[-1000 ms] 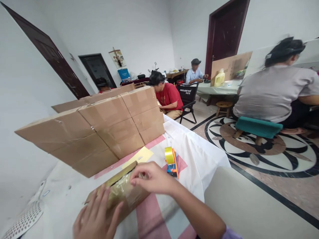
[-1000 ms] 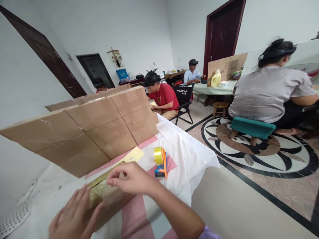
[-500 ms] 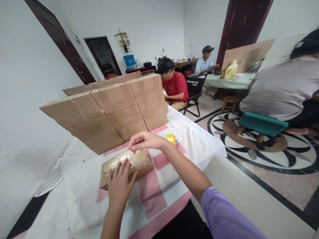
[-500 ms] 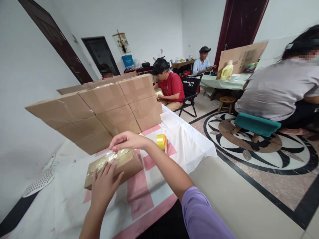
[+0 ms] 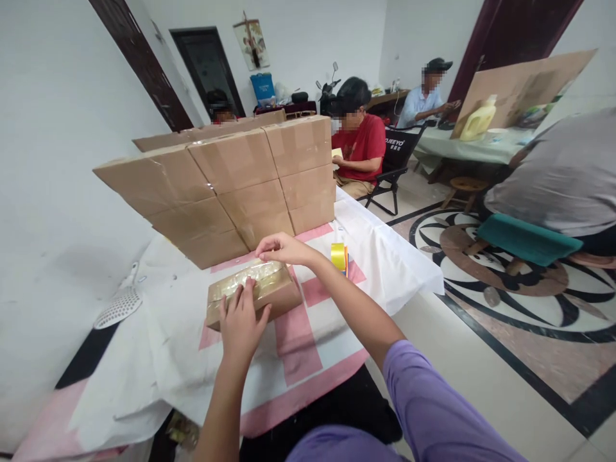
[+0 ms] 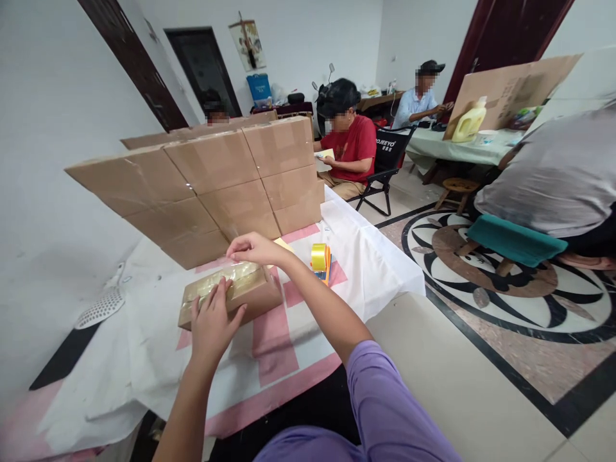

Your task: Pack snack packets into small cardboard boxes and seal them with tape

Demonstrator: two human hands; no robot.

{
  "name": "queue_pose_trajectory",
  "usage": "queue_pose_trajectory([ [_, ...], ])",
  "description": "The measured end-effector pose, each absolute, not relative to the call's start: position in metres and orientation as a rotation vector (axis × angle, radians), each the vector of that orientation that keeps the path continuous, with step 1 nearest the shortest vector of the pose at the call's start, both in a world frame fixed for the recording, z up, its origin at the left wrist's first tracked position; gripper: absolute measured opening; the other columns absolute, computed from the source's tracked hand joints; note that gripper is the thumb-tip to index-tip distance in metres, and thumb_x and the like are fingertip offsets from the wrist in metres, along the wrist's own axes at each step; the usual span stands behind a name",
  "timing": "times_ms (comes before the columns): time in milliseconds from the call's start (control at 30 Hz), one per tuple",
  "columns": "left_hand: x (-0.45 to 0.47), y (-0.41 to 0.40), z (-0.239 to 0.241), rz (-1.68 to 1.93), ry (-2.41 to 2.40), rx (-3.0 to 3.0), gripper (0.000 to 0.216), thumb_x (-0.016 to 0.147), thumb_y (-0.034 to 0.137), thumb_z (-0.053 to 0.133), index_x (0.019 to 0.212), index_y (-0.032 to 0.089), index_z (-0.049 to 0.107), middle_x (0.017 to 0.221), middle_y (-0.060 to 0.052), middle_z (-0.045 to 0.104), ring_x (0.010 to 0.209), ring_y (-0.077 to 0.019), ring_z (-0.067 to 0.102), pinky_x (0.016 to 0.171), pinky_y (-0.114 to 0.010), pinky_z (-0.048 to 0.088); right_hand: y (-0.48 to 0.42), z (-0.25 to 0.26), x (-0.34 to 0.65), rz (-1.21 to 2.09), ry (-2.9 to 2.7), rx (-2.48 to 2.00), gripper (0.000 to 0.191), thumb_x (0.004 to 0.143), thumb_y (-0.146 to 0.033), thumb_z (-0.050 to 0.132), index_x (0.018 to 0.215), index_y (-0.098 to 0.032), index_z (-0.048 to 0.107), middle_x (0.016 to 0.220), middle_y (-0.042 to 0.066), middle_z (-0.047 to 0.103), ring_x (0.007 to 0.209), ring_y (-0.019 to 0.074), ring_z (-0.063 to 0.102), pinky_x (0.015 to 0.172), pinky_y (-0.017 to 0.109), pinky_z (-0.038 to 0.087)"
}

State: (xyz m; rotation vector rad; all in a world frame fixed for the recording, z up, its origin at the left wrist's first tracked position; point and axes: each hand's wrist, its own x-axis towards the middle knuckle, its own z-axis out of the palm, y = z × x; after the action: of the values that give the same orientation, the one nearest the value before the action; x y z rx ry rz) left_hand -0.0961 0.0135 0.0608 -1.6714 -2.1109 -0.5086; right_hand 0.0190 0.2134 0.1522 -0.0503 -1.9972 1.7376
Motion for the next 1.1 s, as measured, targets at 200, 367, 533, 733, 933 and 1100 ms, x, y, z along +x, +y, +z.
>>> queue_pose_trajectory([
  [200, -0.096, 0.014, 0.061, -0.570, -2.128, -1.664, 0.081, 0.095, 0.039, 0.053, 0.161, 0.009, 0.017, 0.140, -0.016, 0.065, 0.133, -0.0356, 0.055, 0.121, -0.056, 0.021, 0.211, 0.152, 0.019, 1.796, -2.042, -0.017, 0.010, 0.083, -0.023, 0.071, 0.088, -0.014, 0.071, 0.076, 0.001, 0.070, 0.074, 0.0127, 0.062, 0.072, 0.024, 0.048],
  [367, -0.095, 0.013, 0.063, -0.492, -2.118, -1.690, 0.060, 0.098, 0.036, 0.049, 0.154, 0.016, 0.041, 0.146, -0.016, 0.060, 0.139, -0.0346, 0.050, 0.119, -0.057, 0.023, 0.217, 0.116, -0.005, 1.534, -2.286, -0.316, 0.011, 0.075, -0.005, 0.061, 0.074, -0.012, 0.069, 0.065, -0.002, 0.065, 0.062, 0.0111, 0.057, 0.061, 0.022, 0.042],
  [533, -0.093, 0.011, 0.064, -0.413, -2.124, -1.705, 0.049, 0.101, 0.032, 0.044, 0.149, 0.030, 0.052, 0.154, -0.007, 0.053, 0.142, -0.0351, 0.046, 0.117, -0.058, 0.025, 0.217, 0.105, -0.010, 1.377, -2.307, -0.394, 0.016, 0.076, -0.004, 0.059, 0.079, -0.013, 0.073, 0.067, -0.003, 0.066, 0.065, 0.0116, 0.058, 0.062, 0.021, 0.040],
  [733, -0.090, 0.011, 0.065, -0.413, -2.151, -1.710, 0.046, 0.101, 0.032, 0.044, 0.144, 0.034, 0.057, 0.155, -0.007, 0.052, 0.143, -0.0349, 0.044, 0.116, -0.060, 0.024, 0.215, 0.106, -0.006, 1.247, -2.354, -0.428, 0.016, 0.080, -0.005, 0.061, 0.082, -0.013, 0.074, 0.072, -0.001, 0.070, 0.069, 0.0129, 0.060, 0.065, 0.022, 0.041],
  [933, -0.090, 0.012, 0.065, -0.404, -2.128, -1.697, 0.044, 0.101, 0.032, 0.044, 0.143, 0.035, 0.059, 0.154, -0.006, 0.053, 0.142, -0.0343, 0.045, 0.115, -0.059, 0.025, 0.209, 0.105, -0.002, 1.081, -2.389, -0.474, 0.004, 0.084, -0.013, 0.068, 0.084, -0.014, 0.072, 0.075, -0.001, 0.067, 0.074, 0.0140, 0.060, 0.071, 0.024, 0.040],
  [1100, -0.091, 0.012, 0.063, -0.415, -2.124, -1.681, 0.043, 0.100, 0.032, 0.046, 0.141, 0.034, 0.061, 0.154, -0.007, 0.053, 0.141, -0.0353, 0.047, 0.114, -0.061, 0.025, 0.204, 0.101, -0.004, 0.873, -2.387, -0.588, 0.012, 0.077, -0.019, 0.081, 0.081, -0.016, 0.070, 0.100, 0.005, 0.058, 0.106, 0.0233, 0.053, 0.093, 0.036, 0.036],
])
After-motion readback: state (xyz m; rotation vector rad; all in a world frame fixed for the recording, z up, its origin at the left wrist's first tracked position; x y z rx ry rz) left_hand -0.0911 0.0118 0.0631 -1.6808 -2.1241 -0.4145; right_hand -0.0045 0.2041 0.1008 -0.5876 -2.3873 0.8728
